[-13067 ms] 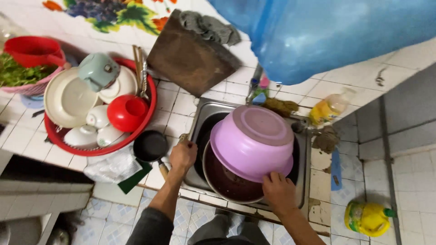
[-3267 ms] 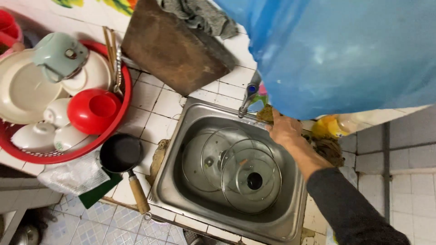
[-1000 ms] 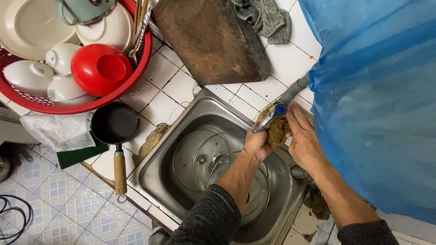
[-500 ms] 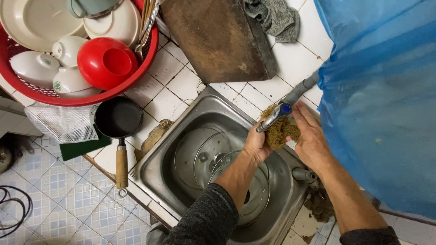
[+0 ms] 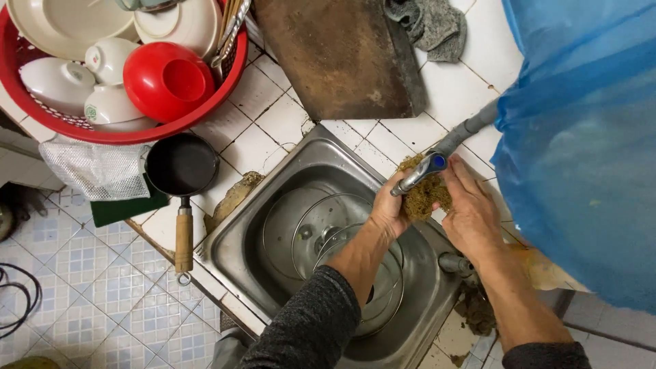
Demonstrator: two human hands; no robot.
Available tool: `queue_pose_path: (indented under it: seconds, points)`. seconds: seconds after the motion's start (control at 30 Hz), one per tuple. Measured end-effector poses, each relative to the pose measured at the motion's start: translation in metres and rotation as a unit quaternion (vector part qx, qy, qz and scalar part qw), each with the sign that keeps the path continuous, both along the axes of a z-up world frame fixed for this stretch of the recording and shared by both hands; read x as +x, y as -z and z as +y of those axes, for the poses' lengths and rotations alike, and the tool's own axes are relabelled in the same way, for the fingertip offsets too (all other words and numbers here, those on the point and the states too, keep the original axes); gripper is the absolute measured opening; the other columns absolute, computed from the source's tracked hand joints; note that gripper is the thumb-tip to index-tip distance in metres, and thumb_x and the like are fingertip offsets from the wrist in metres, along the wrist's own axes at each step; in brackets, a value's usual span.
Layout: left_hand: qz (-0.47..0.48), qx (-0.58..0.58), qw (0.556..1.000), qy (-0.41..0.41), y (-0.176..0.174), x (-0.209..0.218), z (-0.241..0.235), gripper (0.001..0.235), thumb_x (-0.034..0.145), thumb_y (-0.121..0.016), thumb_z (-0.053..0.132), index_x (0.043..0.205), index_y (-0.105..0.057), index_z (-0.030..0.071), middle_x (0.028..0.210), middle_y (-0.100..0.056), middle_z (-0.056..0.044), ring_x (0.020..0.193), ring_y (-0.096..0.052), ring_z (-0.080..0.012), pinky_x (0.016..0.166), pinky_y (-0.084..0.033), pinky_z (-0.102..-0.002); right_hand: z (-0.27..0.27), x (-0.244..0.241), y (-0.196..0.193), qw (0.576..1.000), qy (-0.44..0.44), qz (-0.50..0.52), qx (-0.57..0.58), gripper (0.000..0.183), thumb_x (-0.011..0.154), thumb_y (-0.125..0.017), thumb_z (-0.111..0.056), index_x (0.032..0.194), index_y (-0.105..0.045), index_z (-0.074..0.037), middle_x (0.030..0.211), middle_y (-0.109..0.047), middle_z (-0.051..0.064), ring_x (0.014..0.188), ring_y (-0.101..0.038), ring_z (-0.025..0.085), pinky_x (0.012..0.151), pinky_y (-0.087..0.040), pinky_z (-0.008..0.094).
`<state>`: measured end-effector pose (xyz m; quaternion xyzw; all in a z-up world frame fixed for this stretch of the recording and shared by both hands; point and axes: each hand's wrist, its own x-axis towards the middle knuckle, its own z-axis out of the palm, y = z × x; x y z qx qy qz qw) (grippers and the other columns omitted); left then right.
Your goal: Washing a glass pot lid and other kitchenware in a sink using a sponge and water.
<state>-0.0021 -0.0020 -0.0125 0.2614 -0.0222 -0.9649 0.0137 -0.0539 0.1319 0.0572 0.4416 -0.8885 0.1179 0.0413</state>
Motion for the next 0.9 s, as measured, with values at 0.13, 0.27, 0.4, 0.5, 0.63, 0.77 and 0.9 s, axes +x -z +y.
queue_pose_path:
  seconds: [0.13, 0.27, 0.4, 0.5, 0.63, 0.77, 0.9]
  points:
    - [0.026, -0.01, 1.0, 0.003, -0.005, 0.007, -0.005, 0.07, 0.09, -0.078, 0.041, 0.138, -0.052, -0.003, 0.139, -0.055, -0.031, 0.123, -0.059, -0.0473, 0.082, -0.061, -0.056, -0.009, 0.008, -0.02, 0.999, 0.024, -0.011, 0.034, 0.077, 0.083, -0.052, 0.008, 0.156, -0.046, -0.015, 0.16, -0.042, 0.012, 0.131, -0.053, 0.041, 0.101, -0.049, 0.053]
    - [0.055, -0.057, 0.996, 0.036, -0.006, 0.008, -0.01, 0.072, 0.087, -0.083, 0.043, 0.139, -0.053, 0.003, 0.137, -0.056, -0.031, 0.119, -0.061, -0.0444, 0.084, -0.063, -0.052, -0.006, 0.014, -0.022, 0.993, 0.072, -0.091, -0.019, 0.068, 0.093, -0.04, 0.007, 0.156, -0.046, -0.017, 0.157, -0.044, 0.015, 0.131, -0.051, 0.041, 0.109, -0.043, 0.053]
    - [-0.011, -0.049, 0.998, 0.023, 0.016, 0.013, -0.011, 0.076, 0.079, -0.09, 0.042, 0.132, -0.056, 0.001, 0.123, -0.064, -0.021, 0.106, -0.067, -0.0357, 0.071, -0.066, -0.043, -0.015, 0.048, -0.028, 0.992, 0.082, -0.006, -0.094, 0.05, 0.104, -0.045, -0.008, 0.154, -0.046, -0.007, 0.157, -0.042, 0.02, 0.14, -0.043, 0.041, 0.11, -0.037, 0.055]
    - [-0.03, -0.057, 0.998, 0.021, 0.022, 0.027, -0.022, 0.078, 0.08, -0.091, 0.046, 0.133, -0.056, 0.0, 0.12, -0.065, -0.022, 0.102, -0.069, -0.0329, 0.067, -0.065, -0.04, -0.027, 0.071, -0.038, 0.967, 0.096, 0.057, -0.23, 0.034, 0.112, -0.051, -0.012, 0.143, -0.062, -0.003, 0.127, -0.063, 0.014, 0.111, -0.066, 0.032, 0.093, -0.052, 0.04]
    - [0.04, -0.082, 0.994, 0.058, 0.016, 0.055, -0.039, 0.045, 0.09, -0.069, 0.05, 0.113, -0.063, 0.012, 0.093, -0.068, -0.01, 0.071, -0.064, -0.0193, 0.038, -0.05, -0.023, -0.058, 0.082, -0.067, 0.954, 0.038, 0.083, -0.285, 0.035, 0.101, -0.072, -0.005, 0.132, -0.064, 0.011, 0.113, -0.067, 0.023, 0.092, -0.066, 0.03, 0.07, -0.057, 0.037]
    - [0.073, -0.098, 0.99, 0.066, 0.023, 0.072, -0.048, 0.052, 0.097, -0.06, 0.055, 0.111, -0.065, 0.005, 0.09, -0.07, -0.014, 0.062, -0.064, -0.0199, 0.04, -0.042, -0.025, -0.074, 0.067, -0.074, 0.966, 0.023, 0.171, -0.19, 0.043, 0.094, -0.093, -0.024, 0.121, -0.077, 0.005, 0.098, -0.064, 0.013, 0.072, -0.061, 0.021, 0.07, -0.052, 0.039]
    - [0.032, -0.084, 0.993, 0.079, 0.032, 0.078, -0.057, 0.057, 0.091, -0.063, 0.059, 0.115, -0.069, 0.008, 0.1, -0.072, -0.013, 0.076, -0.067, -0.0236, 0.055, -0.05, -0.031, -0.079, 0.056, -0.081, 0.983, 0.077, 0.139, -0.089, 0.049, 0.097, -0.081, -0.048, 0.117, -0.079, -0.002, 0.096, -0.067, 0.016, 0.067, -0.063, 0.026, 0.058, -0.051, 0.041]
